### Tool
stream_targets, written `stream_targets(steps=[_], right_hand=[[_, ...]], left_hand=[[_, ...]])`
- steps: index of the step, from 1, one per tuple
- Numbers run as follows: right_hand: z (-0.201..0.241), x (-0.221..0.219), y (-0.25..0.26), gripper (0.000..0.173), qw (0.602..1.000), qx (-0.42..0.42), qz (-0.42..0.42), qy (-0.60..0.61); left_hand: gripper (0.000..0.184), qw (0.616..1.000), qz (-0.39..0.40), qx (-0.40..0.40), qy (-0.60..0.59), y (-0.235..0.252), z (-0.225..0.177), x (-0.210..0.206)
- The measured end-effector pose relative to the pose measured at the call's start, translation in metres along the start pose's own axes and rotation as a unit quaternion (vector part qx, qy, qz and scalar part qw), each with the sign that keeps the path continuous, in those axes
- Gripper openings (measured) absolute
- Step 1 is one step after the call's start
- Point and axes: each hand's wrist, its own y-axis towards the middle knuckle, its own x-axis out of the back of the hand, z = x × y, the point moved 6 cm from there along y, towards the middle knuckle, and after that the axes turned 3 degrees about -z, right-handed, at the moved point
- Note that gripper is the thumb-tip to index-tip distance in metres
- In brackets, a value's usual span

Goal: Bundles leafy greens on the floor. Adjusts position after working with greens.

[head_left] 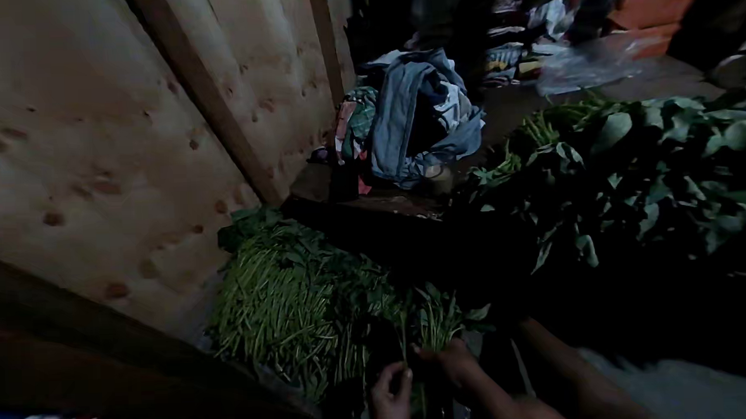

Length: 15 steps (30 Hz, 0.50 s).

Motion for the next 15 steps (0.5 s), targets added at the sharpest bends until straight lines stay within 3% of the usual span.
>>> stream_targets(steps=[5, 9, 12, 15], right_hand=[[-0.004, -0.001, 0.0, 0.053, 0.998, -0.047, 0.019, -0.039], [-0.004, 0.006, 0.008, 0.059, 0.999, -0.035, -0.025, -0.012], [0.002, 0.013, 0.008, 0.055, 0.998, -0.025, -0.06, 0.014], [0.0, 0.015, 0.007, 0.053, 0.994, -0.032, -0.078, 0.066]], left_hand=[[0.025, 0.991, 0.074, -0.015, 0.109, 0.002, -0.007, -0.02], [0.032, 0.979, 0.162, -0.035, 0.12, 0.026, 0.002, -0.029], [0.038, 0.969, 0.136, 0.04, 0.2, 0.065, 0.035, -0.02], [0.045, 0.927, 0.065, 0.129, 0.347, 0.103, 0.075, 0.002]])
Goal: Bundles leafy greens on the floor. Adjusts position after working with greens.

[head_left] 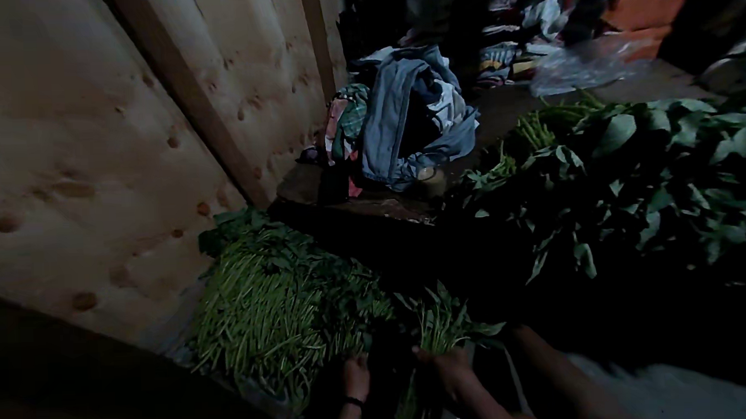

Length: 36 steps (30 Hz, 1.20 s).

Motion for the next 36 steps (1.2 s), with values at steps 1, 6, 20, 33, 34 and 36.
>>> stream_targets(steps=[1, 6, 20, 33, 34, 36], right_hand=[[-0.001, 0.0, -0.001, 0.053, 1.0, -0.008, -0.005, 0.019], [-0.003, 0.001, -0.002, 0.047, 0.997, -0.018, -0.019, 0.071], [-0.003, -0.001, 0.0, 0.041, 0.997, 0.008, -0.014, 0.074], [-0.001, 0.002, -0.005, 0.043, 0.998, 0.018, -0.024, 0.048], [-0.001, 0.002, -0.004, 0.043, 0.998, 0.019, -0.025, 0.048], [-0.001, 0.001, -0.004, 0.044, 0.998, 0.02, -0.022, 0.047]], left_hand=[[0.045, 0.999, -0.01, 0.029, 0.037, 0.009, 0.008, 0.002], [0.051, 0.981, -0.015, 0.098, 0.165, 0.033, 0.032, 0.001], [0.031, 0.98, -0.072, -0.021, -0.182, -0.048, 0.023, 0.066], [0.016, 0.901, -0.111, -0.114, -0.404, -0.13, -0.019, 0.115], [0.016, 0.899, -0.117, -0.114, -0.407, -0.132, -0.02, 0.116], [0.017, 0.893, -0.132, -0.121, -0.413, -0.136, -0.023, 0.12]])
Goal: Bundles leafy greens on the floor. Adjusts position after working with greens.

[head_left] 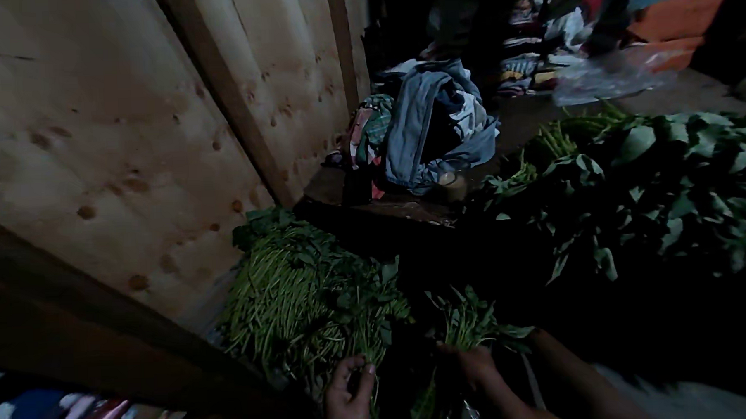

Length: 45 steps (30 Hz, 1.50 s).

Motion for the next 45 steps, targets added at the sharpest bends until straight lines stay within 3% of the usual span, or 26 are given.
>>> stream_targets(steps=[4, 9, 14, 20, 23, 27, 30, 35, 39, 42, 45], right_hand=[[0.0, 0.0, -0.001, 0.043, 1.0, -0.001, 0.001, -0.001], [-0.001, 0.002, 0.0, 0.048, 1.0, -0.01, -0.001, -0.03], [0.001, 0.001, -0.003, 0.049, 1.0, -0.021, 0.003, -0.022], [0.004, -0.006, -0.008, 0.049, 0.999, -0.006, 0.042, -0.015], [0.004, -0.01, -0.013, 0.052, 0.996, -0.01, 0.074, -0.047], [-0.004, -0.017, -0.012, 0.069, 0.984, -0.017, 0.142, -0.107], [-0.005, -0.014, -0.008, 0.061, 0.987, -0.009, 0.119, -0.103], [-0.002, -0.002, 0.001, 0.053, 0.992, 0.005, 0.032, -0.121], [0.001, 0.011, 0.008, 0.048, 0.996, 0.026, -0.086, -0.018], [0.008, 0.025, 0.013, 0.047, 0.99, 0.002, -0.135, -0.036], [0.007, 0.027, 0.02, 0.045, 0.988, -0.009, -0.129, -0.087]], left_hand=[[0.018, 0.999, -0.025, -0.034, -0.006, -0.002, -0.003, 0.001], [0.023, 0.999, -0.005, 0.024, 0.041, 0.007, 0.017, -0.001], [0.024, 0.992, -0.093, -0.046, 0.07, 0.007, 0.028, 0.002], [0.023, 0.971, -0.127, -0.105, 0.172, -0.001, 0.041, -0.012], [0.022, 0.976, -0.077, -0.106, 0.172, -0.014, 0.046, -0.034], [0.023, 0.981, 0.03, -0.103, 0.164, -0.033, 0.057, -0.067], [0.025, 0.977, 0.083, -0.092, 0.173, -0.04, 0.061, -0.077], [0.026, 0.94, 0.155, -0.115, 0.282, -0.041, 0.055, -0.087], [0.033, 0.923, 0.151, -0.098, 0.34, -0.034, 0.059, -0.095], [0.047, 0.837, 0.281, 0.083, 0.462, -0.01, 0.099, -0.092], [0.044, 0.756, 0.31, 0.141, 0.559, 0.024, 0.138, -0.085]])
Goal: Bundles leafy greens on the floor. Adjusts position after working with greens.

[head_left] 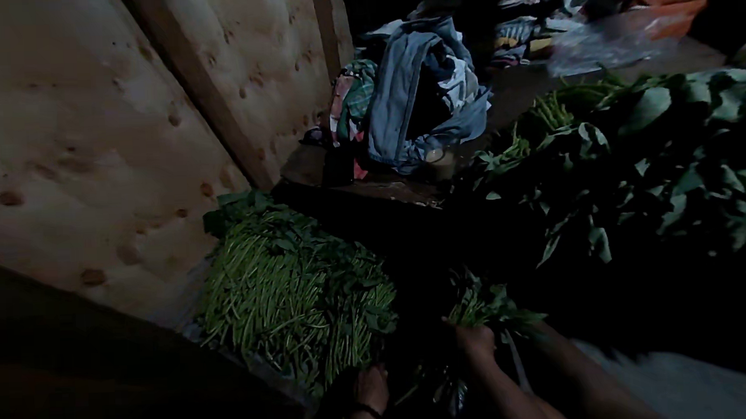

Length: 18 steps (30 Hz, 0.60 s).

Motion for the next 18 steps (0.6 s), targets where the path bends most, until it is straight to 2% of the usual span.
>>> stream_targets(steps=[4, 8, 11, 13, 15, 18], right_hand=[[0.003, -0.007, -0.007, 0.044, 0.999, 0.011, 0.035, -0.031], [0.006, -0.008, -0.01, 0.042, 0.999, 0.019, 0.044, -0.014], [0.004, -0.009, -0.01, 0.042, 0.999, 0.016, 0.046, -0.004], [0.003, -0.01, -0.01, 0.042, 0.999, 0.018, 0.048, -0.005], [0.002, -0.01, -0.01, 0.042, 0.999, 0.021, 0.05, 0.002], [0.001, -0.011, -0.013, 0.042, 0.998, 0.019, 0.056, 0.012]], left_hand=[[0.051, 0.997, -0.05, 0.053, 0.039, 0.047, 0.025, 0.007], [0.052, 0.997, -0.042, 0.057, 0.034, 0.059, 0.033, 0.017], [0.04, 0.99, -0.115, 0.042, -0.064, 0.049, 0.041, 0.03], [0.028, 0.961, -0.188, 0.022, -0.203, 0.032, 0.048, 0.039], [0.021, 0.913, -0.241, -0.001, -0.328, 0.009, 0.052, 0.045], [0.025, 0.833, -0.311, -0.069, -0.454, -0.029, 0.05, 0.058]])
